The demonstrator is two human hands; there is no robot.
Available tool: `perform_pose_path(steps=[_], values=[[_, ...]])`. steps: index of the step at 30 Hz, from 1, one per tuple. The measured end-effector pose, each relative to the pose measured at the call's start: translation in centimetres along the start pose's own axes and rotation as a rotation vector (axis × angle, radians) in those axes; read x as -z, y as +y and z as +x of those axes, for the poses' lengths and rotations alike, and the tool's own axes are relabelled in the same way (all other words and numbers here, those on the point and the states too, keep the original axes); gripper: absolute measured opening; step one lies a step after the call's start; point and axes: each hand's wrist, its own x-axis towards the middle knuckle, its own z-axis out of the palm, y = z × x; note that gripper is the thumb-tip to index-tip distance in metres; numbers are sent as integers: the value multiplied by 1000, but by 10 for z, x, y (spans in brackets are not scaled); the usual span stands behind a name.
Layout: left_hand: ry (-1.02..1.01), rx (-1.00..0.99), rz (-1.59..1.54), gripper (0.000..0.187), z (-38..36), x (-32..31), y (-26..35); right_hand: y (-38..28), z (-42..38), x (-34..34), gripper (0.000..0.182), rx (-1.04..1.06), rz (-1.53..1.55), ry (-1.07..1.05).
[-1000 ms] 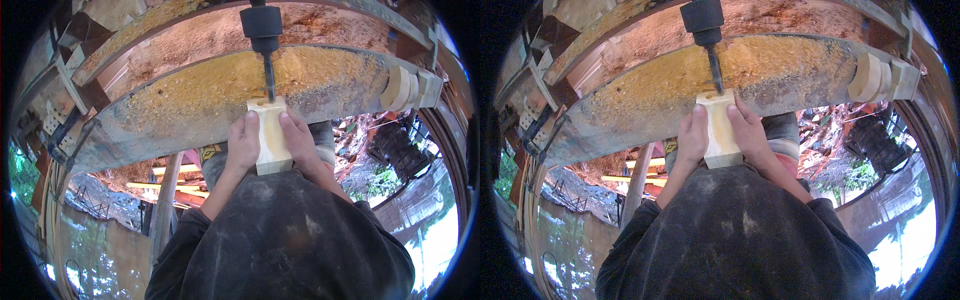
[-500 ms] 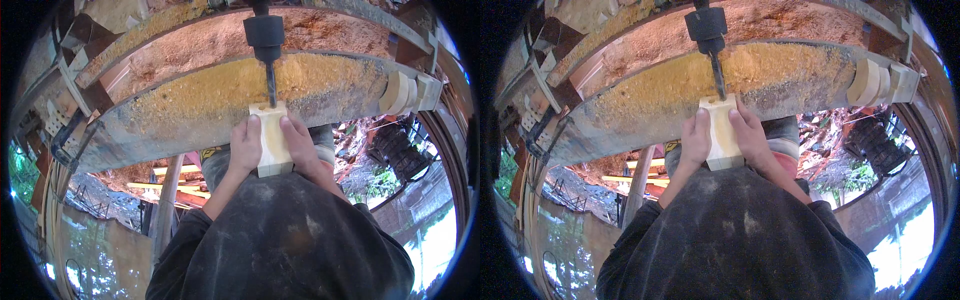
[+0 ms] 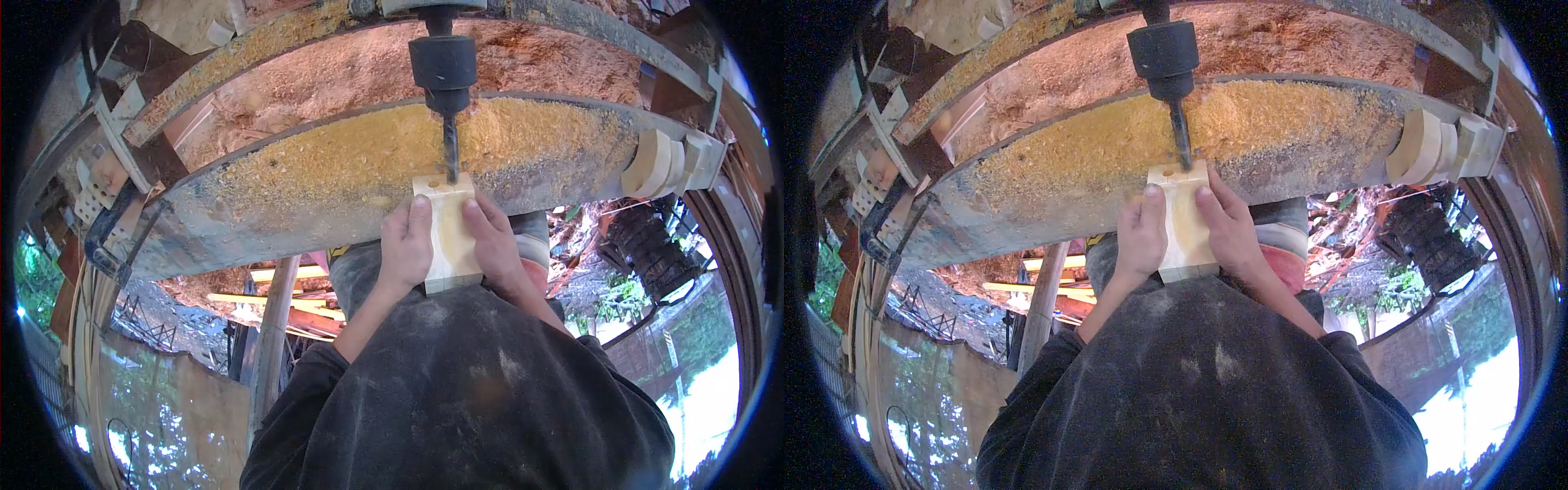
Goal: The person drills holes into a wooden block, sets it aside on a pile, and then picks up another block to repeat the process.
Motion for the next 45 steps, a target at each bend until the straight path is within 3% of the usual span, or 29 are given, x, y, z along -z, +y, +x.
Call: perform_pose_path(steps=[10, 32, 38, 41, 43, 45], values=[[-8, 34, -159, 42, 1, -2, 5, -7, 0, -4, 51, 5, 7, -27], [11, 62, -167, 43, 9, -2, 21, -19, 9, -6, 48, 24, -12, -23], [34, 4, -39, 44, 11, -3, 27, -33, 6, -12, 44, 4, -92, -58], [16, 15, -156, 45, 13, -3, 22, -27, 9, -12, 43, -4, -5, -15], [30, 5, -140, 46, 11, -5, 28, -19, 14, -9, 44, 28, -162, 98], [30, 6, -109, 47, 11, -4, 32, -21, 12, -9, 45, 68, -137, 35]])
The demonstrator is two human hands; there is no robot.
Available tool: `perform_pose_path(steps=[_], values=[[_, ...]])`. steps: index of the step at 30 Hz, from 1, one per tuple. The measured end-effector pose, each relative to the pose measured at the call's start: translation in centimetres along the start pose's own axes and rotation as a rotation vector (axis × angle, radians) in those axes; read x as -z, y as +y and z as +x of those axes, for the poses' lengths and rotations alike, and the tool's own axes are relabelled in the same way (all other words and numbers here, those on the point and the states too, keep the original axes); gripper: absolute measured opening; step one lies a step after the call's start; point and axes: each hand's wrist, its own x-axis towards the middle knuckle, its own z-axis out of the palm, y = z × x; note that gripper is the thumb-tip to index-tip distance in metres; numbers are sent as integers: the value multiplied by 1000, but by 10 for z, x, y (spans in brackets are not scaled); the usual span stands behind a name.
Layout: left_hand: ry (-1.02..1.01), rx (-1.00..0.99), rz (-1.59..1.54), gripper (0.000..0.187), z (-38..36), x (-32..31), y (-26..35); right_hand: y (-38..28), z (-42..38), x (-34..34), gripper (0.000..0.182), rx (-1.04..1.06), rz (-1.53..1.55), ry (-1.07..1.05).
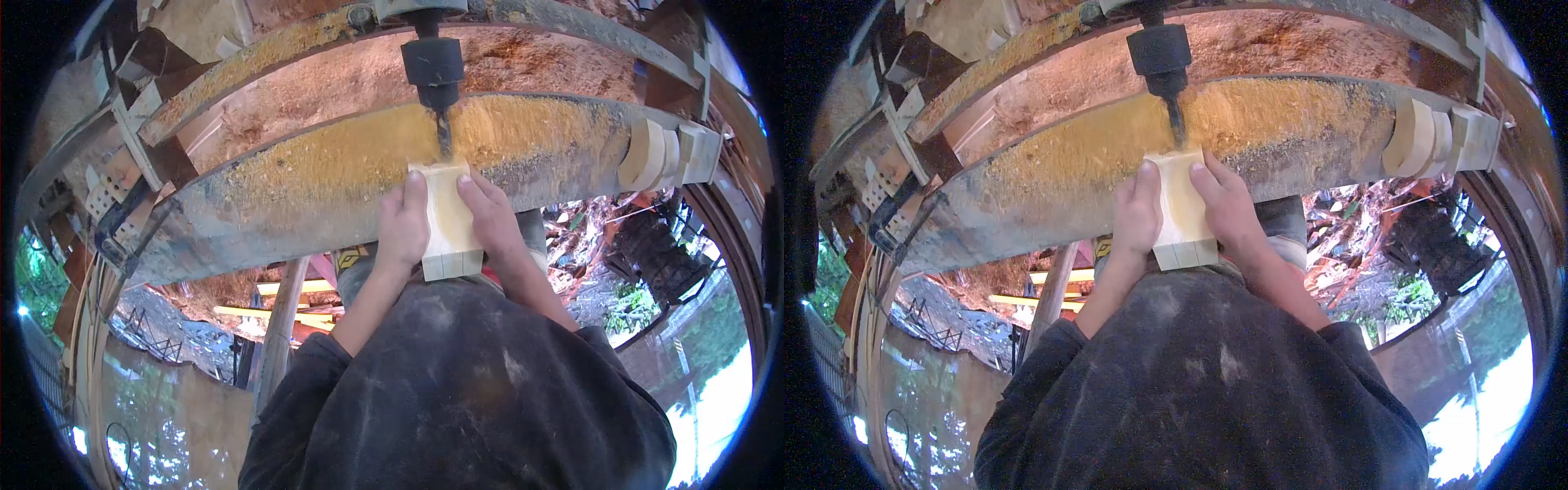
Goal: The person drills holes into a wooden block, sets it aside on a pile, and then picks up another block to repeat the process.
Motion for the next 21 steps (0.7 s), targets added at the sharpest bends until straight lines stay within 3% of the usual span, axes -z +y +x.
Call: perform_pose_path(steps=[5, 8, 12, 14, 17, 21], values=[[-32, 16, 122, 48, -1, 10, -15, 12, -7, 4, 47, 32, 108, -108], [1, -7, 96, 49, -16, 12, -43, 38, -21, 16, 46, 66, 21, -133], [-107, 11, 155, 34, -56, 29, -76, 75, -46, 33, 49, -126, 274, -156], [-130, -20, 103, 37, -57, 37, -76, 66, -55, 35, 57, -87, 154, -239], [-308, -95, 146, 62, -48, 54, -72, 77, -51, 39, 69, 45, 111, -336], [-311, -174, 139, 57, -51, 65, -53, 86, -57, 47, 76, -17, 198, -411]])
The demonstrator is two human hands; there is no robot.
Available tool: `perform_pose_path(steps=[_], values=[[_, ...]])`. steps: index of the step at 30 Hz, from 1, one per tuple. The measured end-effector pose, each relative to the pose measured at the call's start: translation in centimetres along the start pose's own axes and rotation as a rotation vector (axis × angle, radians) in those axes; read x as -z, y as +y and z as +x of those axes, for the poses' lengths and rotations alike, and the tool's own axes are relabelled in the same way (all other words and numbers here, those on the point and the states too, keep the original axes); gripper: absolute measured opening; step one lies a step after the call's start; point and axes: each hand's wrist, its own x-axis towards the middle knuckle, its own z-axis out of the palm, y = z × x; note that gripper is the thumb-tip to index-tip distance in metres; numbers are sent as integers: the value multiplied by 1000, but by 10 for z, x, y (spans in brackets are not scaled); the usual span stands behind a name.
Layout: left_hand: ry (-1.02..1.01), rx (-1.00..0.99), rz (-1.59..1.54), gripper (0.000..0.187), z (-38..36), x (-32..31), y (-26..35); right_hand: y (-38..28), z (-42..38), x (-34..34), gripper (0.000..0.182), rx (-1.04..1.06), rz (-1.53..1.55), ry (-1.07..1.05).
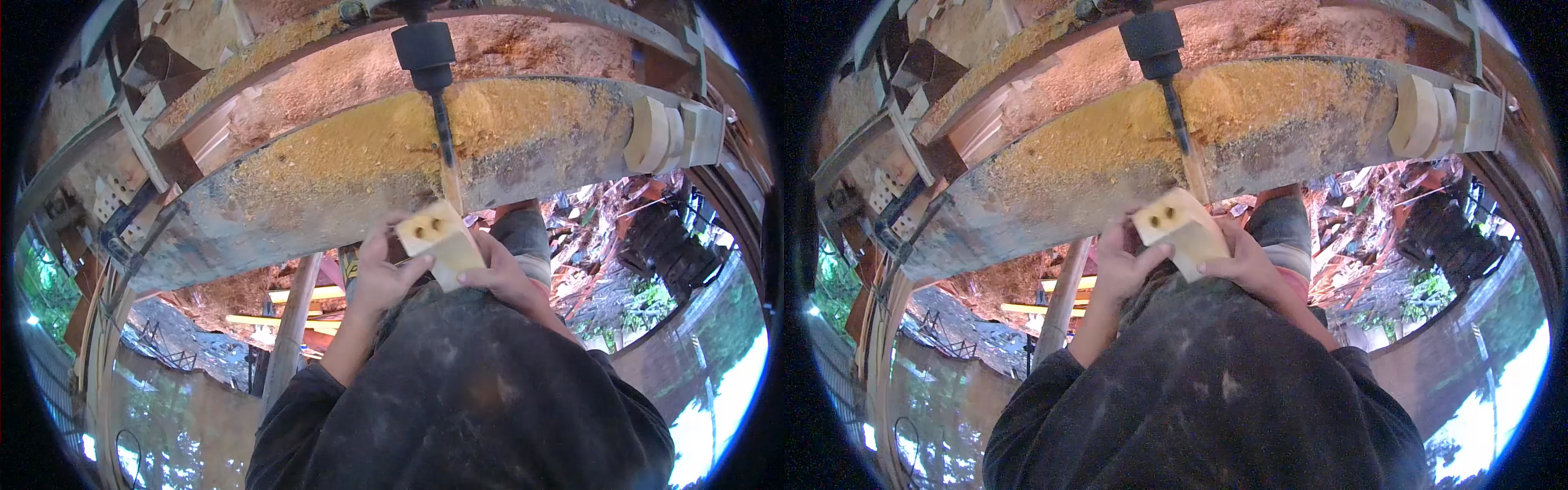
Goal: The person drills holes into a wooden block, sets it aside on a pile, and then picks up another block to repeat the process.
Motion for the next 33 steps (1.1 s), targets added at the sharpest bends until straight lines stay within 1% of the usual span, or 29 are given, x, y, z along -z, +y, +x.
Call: perform_pose_path(steps=[2, 3, 5, 6, 7, 8, 9, 10, 11, 12, 14, 15, 16, 17, 18, 19, 20, 21, 22, 23, 24, 25, 26, 27, 28, 29, 31, 32, 33], values=[[193, -21, -159, 58, -5, 2, 3, 0, -5, 4, 74, -49, -329, 137], [190, -21, -159, 58, -8, 7, -2, 0, -3, 3, 74, -49, -328, 139], [122, -2, 115, 61, -14, 20, -19, -3, 8, -5, 72, 175, -40, 374], [119, -7, 116, 61, -17, 22, -25, -7, 14, -6, 63, 208, -46, 443], [54, 136, 139, 64, -21, 21, -26, -12, 19, -2, 63, 211, -47, 443], [-11, 281, 164, 66, -23, 21, -26, -18, 23, 2, 58, 253, -250, 460], [-13, 279, 167, 66, -22, 17, -28, -24, 27, 4, 53, 294, -453, 474], [19, 224, 16, 62, -17, 5, -20, -32, 28, 3, 53, 295, -450, 476], [51, 170, -135, 59, -13, -3, -16, -42, 28, 0, 55, 244, -545, 410], [53, 172, -133, 59, -7, -4, -16, -50, 28, -2, 57, 191, -638, 341], [-11, 47, 551, 45, 4, -6, -18, -61, 30, -2, 60, 159, -632, 311], [-9, 47, 550, 45, 7, -8, -16, -63, 30, -2, 64, 129, -629, 286], [-16, 163, 401, 42, 9, -12, -13, -59, 31, -2, 64, 128, -630, 288], [-25, 277, 250, 41, 11, -17, -12, -52, 30, -3, 66, 182, -425, 354], [-29, 278, 248, 41, 8, -25, -17, -43, 29, -3, 69, 235, -217, 418], [74, 205, 206, 42, 1, -37, -25, -32, 29, -1, 69, 234, -218, 421], [178, 132, 163, 42, -5, -45, -30, -21, 29, 1, 73, 303, -205, 379], [181, 134, 161, 42, -10, -50, -32, -12, 28, 0, 76, 369, -193, 335], [130, 179, 192, 42, -14, -53, -33, -16, 23, -11, 72, 311, -169, 314], [76, 223, 222, 42, -16, -54, -34, -16, 22, -12, 72, 309, -169, 313], [36, 236, 156, 45, -15, -53, -34, -16, 21, -12, 71, 259, -130, 341], [40, 236, 153, 45, -10, -50, -23, -17, 22, -12, 70, 208, -92, 367], [23, 233, 143, 45, -2, -45, -2, -21, 23, -10, 70, 206, -94, 366], [4, 230, 132, 46, 6, -40, 8, -27, 24, -6, 67, 127, -39, 367], [46, 225, 226, 44, 12, -34, -4, -32, 23, -5, 65, 47, 16, 369], [47, 227, 222, 44, 20, -35, -10, -36, 22, -7, 65, 43, 14, 370], [171, 49, -4, 41, 37, -42, -16, -43, 24, -11, 60, 38, 90, 359], [174, 49, -7, 41, 43, -42, -16, -44, 26, -13, 60, 36, 86, 357], [171, 10, 138, 40, 47, -43, -16, -44, 27, -14, 58, 48, 26, 338]])
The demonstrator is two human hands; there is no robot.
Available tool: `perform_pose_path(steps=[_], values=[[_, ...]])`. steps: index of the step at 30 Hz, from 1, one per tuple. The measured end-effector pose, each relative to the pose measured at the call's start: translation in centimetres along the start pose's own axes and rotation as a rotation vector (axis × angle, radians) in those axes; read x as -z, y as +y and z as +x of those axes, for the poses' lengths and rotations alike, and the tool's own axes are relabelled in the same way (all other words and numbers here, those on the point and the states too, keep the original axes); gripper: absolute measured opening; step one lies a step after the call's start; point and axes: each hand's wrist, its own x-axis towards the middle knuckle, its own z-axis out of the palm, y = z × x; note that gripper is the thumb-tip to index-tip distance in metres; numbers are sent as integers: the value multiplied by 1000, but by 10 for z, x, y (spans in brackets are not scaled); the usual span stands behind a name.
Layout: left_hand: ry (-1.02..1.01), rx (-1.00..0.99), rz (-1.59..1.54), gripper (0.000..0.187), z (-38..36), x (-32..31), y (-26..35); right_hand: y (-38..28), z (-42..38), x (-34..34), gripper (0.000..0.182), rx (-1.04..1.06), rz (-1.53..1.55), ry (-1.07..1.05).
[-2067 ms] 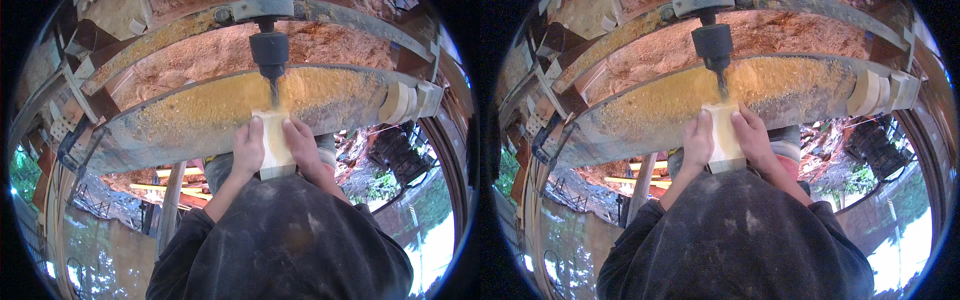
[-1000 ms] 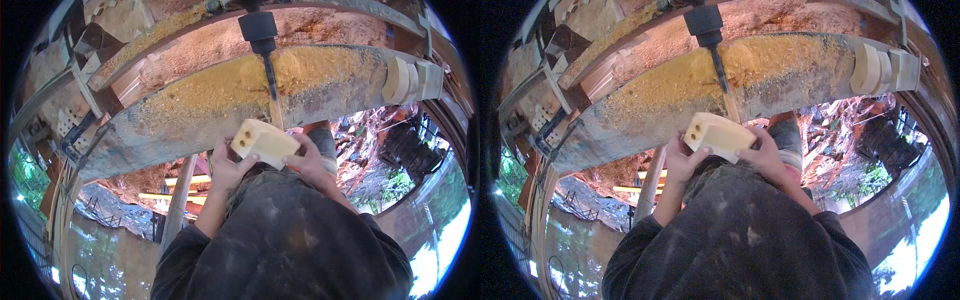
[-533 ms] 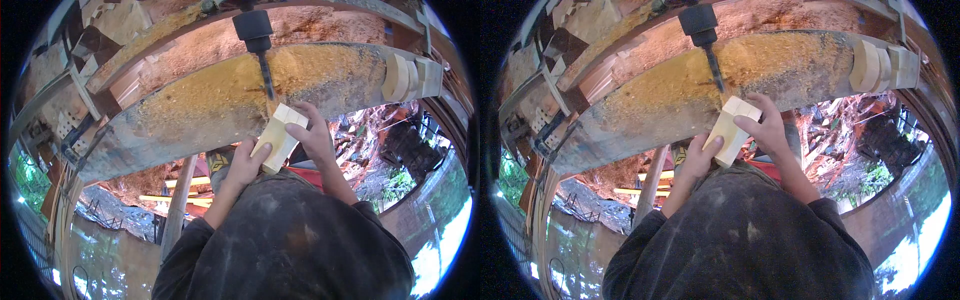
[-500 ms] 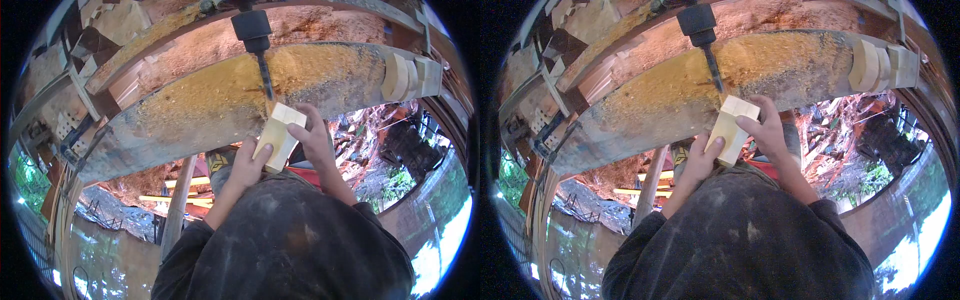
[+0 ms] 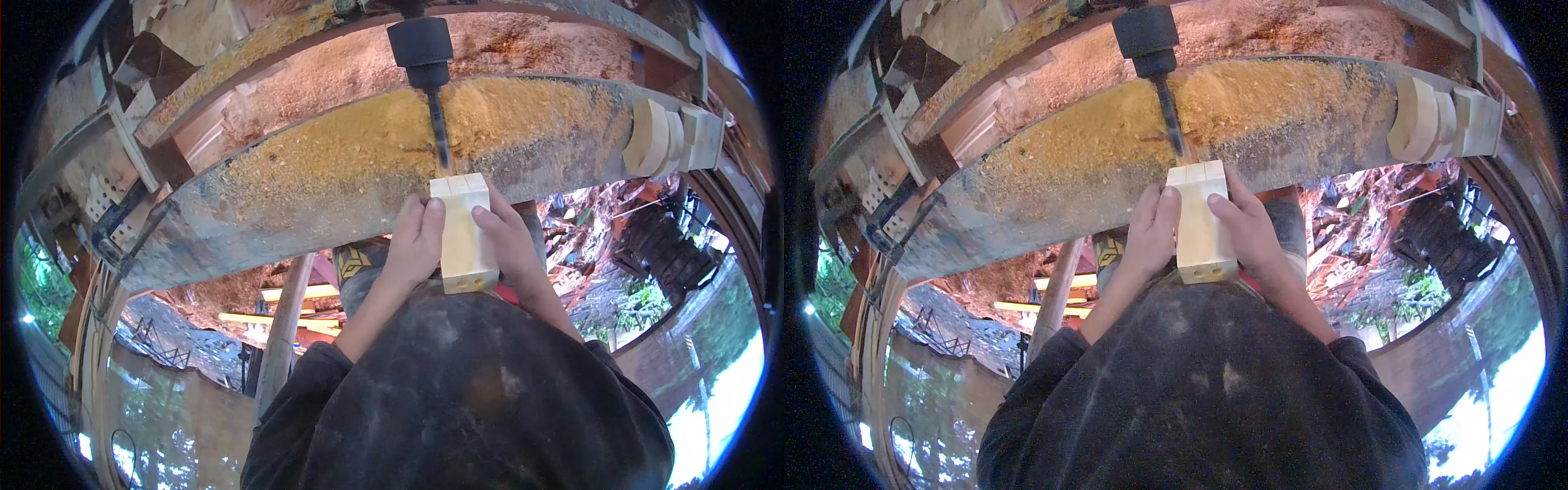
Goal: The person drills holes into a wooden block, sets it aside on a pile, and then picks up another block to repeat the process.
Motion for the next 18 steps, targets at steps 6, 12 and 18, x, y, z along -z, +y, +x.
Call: perform_pose_path(steps=[6, 12, 18], values=[[36, -57, 70, 38, 2, -7, 8, -1, 3, 3, 51, 0, -40, -4], [74, -31, -8, 40, 7, -3, 18, -6, 8, -2, 47, -5, -5, -7], [78, -129, 108, 42, 13, -2, 19, -15, 8, -9, 47, 4, -29, 5]])
